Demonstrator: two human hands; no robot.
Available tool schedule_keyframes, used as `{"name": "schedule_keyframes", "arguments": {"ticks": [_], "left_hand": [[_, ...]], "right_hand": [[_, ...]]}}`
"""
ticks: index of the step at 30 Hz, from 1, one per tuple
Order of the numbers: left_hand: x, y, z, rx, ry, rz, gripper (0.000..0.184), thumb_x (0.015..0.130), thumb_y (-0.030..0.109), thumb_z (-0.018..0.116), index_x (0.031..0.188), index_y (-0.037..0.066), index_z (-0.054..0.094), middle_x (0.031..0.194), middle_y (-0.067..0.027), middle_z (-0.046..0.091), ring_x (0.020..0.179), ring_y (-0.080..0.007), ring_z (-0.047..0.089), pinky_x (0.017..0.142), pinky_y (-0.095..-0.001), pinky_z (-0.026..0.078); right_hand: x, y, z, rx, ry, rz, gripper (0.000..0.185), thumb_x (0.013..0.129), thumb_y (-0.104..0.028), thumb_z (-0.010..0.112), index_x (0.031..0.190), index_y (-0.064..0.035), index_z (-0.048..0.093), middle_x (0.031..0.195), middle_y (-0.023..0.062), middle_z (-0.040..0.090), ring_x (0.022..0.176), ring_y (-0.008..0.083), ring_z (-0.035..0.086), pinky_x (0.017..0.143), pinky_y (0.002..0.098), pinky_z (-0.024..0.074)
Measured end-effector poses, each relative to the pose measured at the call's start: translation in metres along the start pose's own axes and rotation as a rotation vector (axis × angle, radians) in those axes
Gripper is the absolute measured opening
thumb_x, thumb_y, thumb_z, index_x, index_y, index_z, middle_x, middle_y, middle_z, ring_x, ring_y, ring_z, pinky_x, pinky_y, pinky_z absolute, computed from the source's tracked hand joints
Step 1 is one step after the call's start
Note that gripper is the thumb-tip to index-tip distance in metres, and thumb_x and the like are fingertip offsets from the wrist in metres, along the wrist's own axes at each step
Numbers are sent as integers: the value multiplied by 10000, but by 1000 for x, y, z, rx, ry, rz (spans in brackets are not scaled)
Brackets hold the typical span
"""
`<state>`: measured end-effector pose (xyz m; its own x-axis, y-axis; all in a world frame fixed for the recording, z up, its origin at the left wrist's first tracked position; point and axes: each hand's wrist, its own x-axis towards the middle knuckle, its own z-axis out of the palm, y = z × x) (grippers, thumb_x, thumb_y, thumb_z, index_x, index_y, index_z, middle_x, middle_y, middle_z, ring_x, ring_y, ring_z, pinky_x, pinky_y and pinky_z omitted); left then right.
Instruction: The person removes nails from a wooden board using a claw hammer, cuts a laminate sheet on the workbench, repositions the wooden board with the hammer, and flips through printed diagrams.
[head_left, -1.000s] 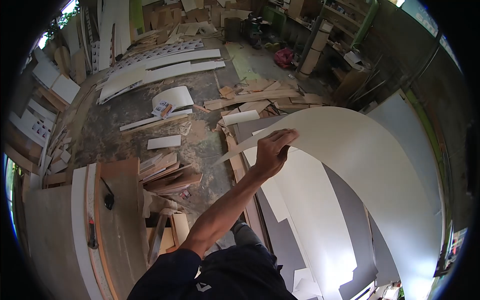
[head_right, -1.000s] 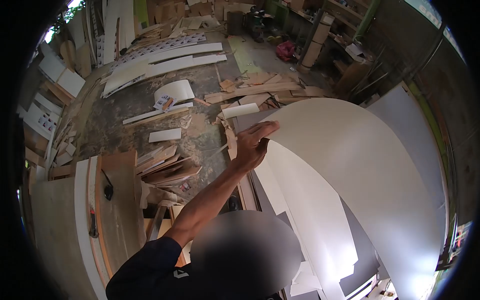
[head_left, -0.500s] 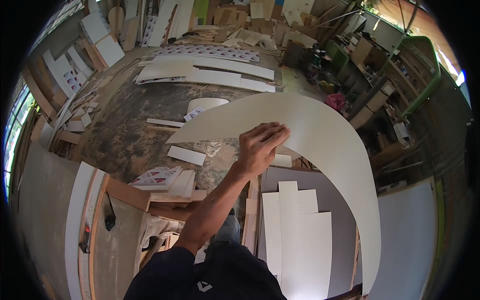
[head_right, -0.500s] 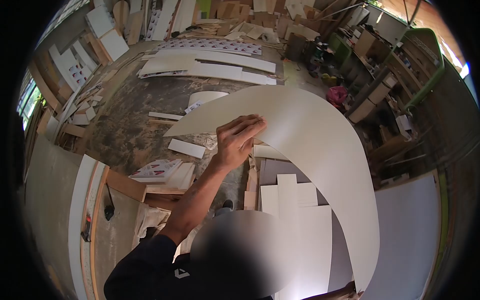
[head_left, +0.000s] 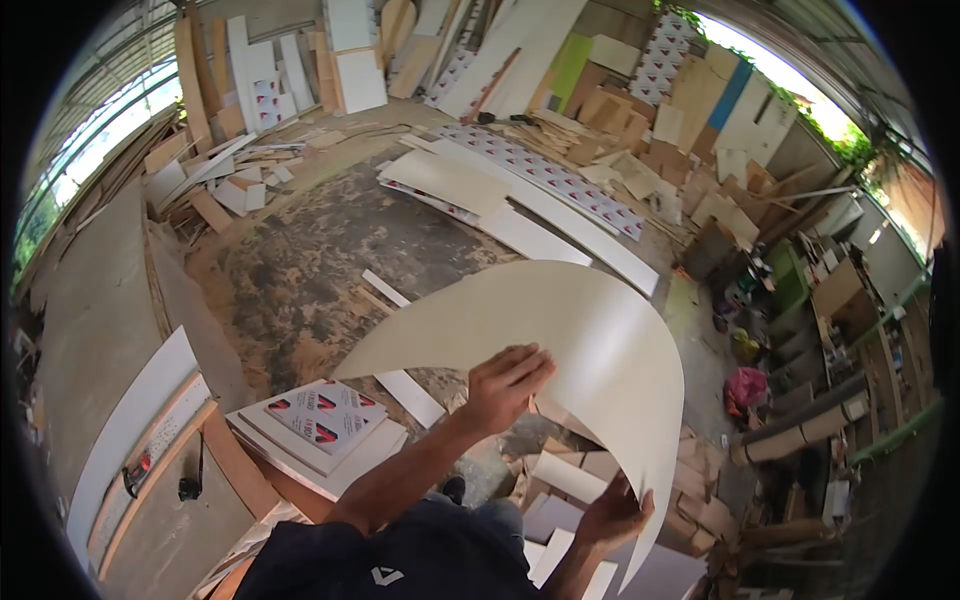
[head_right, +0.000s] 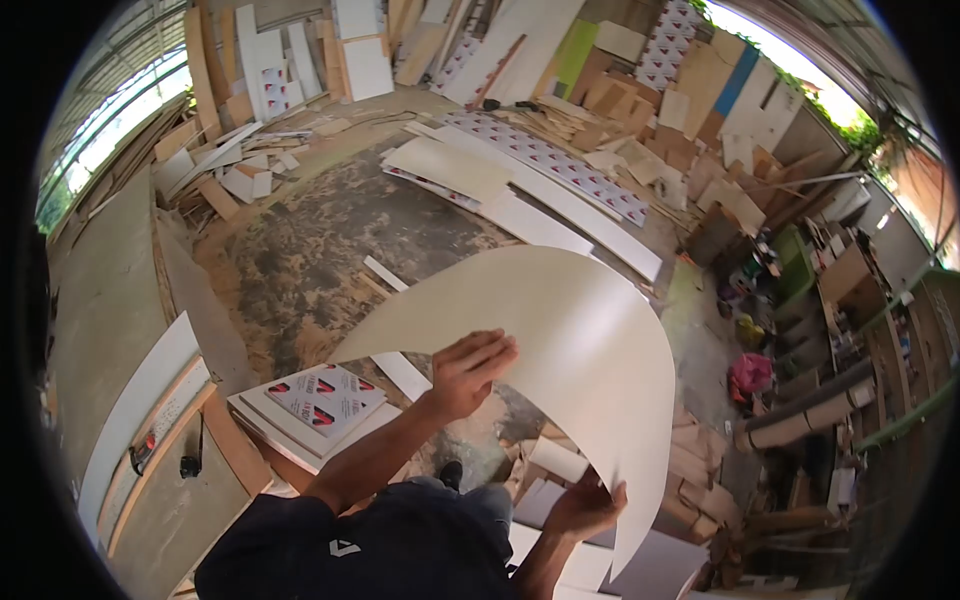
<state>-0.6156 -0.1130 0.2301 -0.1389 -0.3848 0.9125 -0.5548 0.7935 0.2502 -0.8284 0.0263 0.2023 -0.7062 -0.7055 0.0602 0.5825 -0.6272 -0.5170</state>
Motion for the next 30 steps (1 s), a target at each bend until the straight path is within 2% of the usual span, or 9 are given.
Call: {"name": "schedule_keyframes", "arguments": {"ticks": [4,12,13,20,22,23,24,26,30], "left_hand": [[7,-63,14,92,-10,-29,363,747,60,582,1087,7,699,1084,-137,692,1039,-318,655,897,-430,530],[15,-218,-3,378,47,-213,335,727,29,638,1056,15,695,1053,-128,693,1010,-283,665,887,-402,534],[18,-235,-5,389,114,-236,329,725,2,662,1053,18,691,1050,-126,691,1005,-281,667,883,-398,535],[8,-309,-28,906,482,-480,303,737,35,743,1030,36,665,1082,-134,619,1014,-313,574,882,-410,446],[-10,-333,-40,729,645,-952,220,798,115,706,1001,43,661,1051,-133,617,997,-305,566,881,-421,438],[-22,-349,-49,158,903,-1169,318,859,267,662,1076,40,618,1085,-153,619,1050,-318,559,910,-450,422],[-35,-364,-58,194,950,-1178,318,859,267,662,1076,40,618,1085,-153,619,1050,-318,559,910,-450,422],[-28,-397,-98,-826,1669,-1043,495,907,409,580,1145,-22,530,1085,-175,622,1087,-319,571,941,-413,435],[-46,-470,-152,-958,1987,-674,586,909,462,570,1153,-64,485,1077,-197,619,1056,-333,600,943,-428,460]], "right_hand": [[37,106,114,-2,-151,368,356,923,-175,553,1215,26,526,1205,123,597,1093,234,581,1002,357,436],[115,288,190,-56,-394,755,360,906,-97,530,1236,46,514,1212,138,595,1146,238,574,1021,368,457],[120,305,212,-24,-422,786,274,902,-117,548,1093,77,578,1121,140,630,1064,240,611,996,382,476],[157,443,331,19,-541,1018,295,897,-90,566,1163,38,569,1156,123,622,1062,215,613,932,327,517],[165,491,352,23,-631,1097,380,895,-89,554,1245,51,512,1222,137,597,1123,238,597,963,337,523],[165,506,371,30,-681,1093,381,896,-95,555,1246,49,513,1225,134,595,1124,237,596,958,334,526],[162,522,391,39,-731,1089,382,897,-101,556,1247,46,514,1229,131,593,1125,237,596,952,330,529],[160,562,426,75,-775,1087,375,897,-57,547,1251,61,507,1242,155,581,1136,267,591,970,373,526],[176,655,487,275,-765,1180,349,904,15,500,1227,146,487,1241,252,579,1168,321,571,1041,416,482]]}}
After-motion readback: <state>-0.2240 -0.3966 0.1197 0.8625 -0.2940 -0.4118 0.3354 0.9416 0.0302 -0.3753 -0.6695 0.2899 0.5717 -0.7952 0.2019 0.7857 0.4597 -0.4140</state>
